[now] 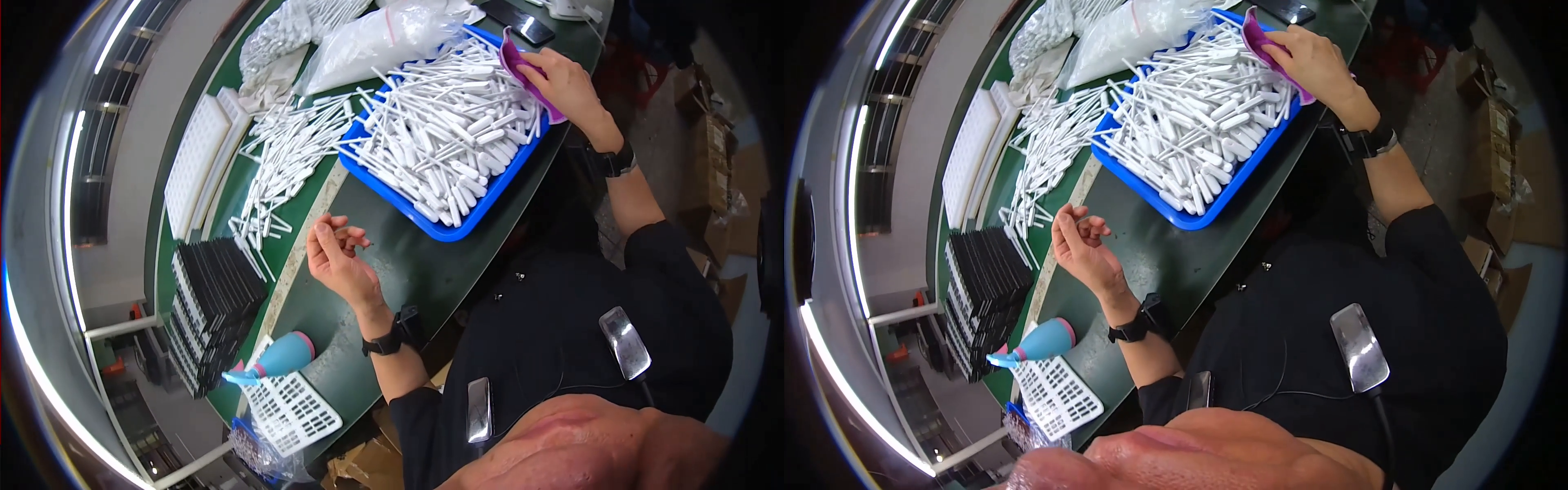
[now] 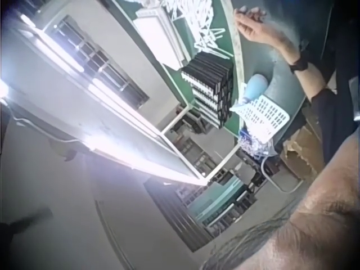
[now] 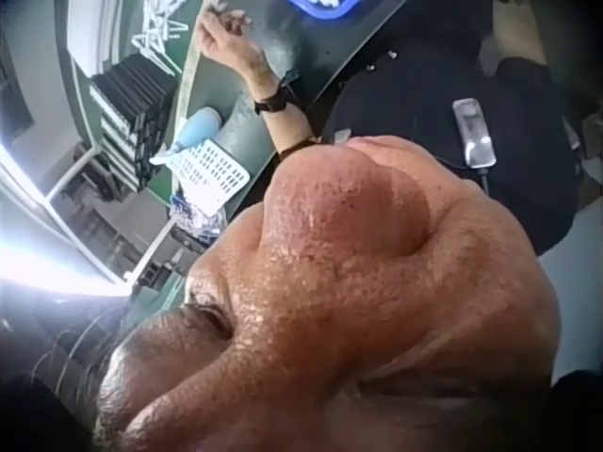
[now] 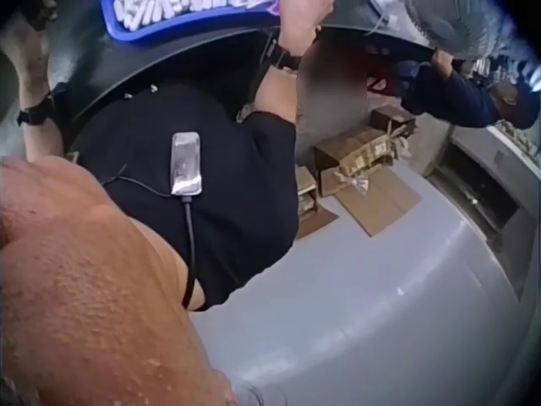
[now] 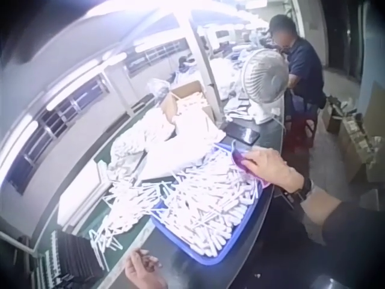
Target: Cleaning long white plastic components using a microfiber cloth and organizing them in trays.
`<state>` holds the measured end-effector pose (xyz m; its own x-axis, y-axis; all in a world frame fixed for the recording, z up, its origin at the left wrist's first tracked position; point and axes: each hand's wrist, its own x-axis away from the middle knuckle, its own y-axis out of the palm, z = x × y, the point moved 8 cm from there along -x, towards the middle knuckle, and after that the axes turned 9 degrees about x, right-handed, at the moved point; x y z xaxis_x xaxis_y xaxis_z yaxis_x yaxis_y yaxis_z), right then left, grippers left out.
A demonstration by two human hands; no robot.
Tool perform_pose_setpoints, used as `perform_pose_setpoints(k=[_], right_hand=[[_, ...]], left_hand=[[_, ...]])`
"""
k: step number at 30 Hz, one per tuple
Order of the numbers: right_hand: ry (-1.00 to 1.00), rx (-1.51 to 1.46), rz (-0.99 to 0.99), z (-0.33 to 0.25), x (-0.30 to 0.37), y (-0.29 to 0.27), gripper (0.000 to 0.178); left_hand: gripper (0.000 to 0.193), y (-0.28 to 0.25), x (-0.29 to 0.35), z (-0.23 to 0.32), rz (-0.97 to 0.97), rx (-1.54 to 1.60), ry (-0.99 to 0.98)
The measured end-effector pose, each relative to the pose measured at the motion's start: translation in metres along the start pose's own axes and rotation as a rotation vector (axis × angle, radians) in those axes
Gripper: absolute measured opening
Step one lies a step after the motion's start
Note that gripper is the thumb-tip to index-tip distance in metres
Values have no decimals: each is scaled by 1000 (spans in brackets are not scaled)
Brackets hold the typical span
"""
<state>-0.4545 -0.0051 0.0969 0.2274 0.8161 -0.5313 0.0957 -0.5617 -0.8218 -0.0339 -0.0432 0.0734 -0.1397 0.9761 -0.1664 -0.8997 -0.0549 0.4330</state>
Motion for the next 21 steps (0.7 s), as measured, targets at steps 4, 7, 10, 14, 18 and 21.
perform_pose_setpoints(k=[4,7,10,14,18,21], right_hand=[[35,126,-150,-13,-2,23,26],[53,100,-133,-11,-8,23,25],[32,-107,-5,-14,-22,4,27],[124,-707,110,-8,-30,-11,30],[305,-1570,-144,-31,-35,51,32],[1061,-1610,-217,-122,-23,35,33]], left_hand=[[22,-8,-12,2,-12,-107,-35],[25,-26,-35,12,-83,-303,-13],[21,-66,-67,5,-39,-624,-78],[23,-65,-116,-8,-130,-1290,323],[22,-43,-142,-44,-248,-1517,534],[22,-37,-153,-65,-333,-1658,560]])
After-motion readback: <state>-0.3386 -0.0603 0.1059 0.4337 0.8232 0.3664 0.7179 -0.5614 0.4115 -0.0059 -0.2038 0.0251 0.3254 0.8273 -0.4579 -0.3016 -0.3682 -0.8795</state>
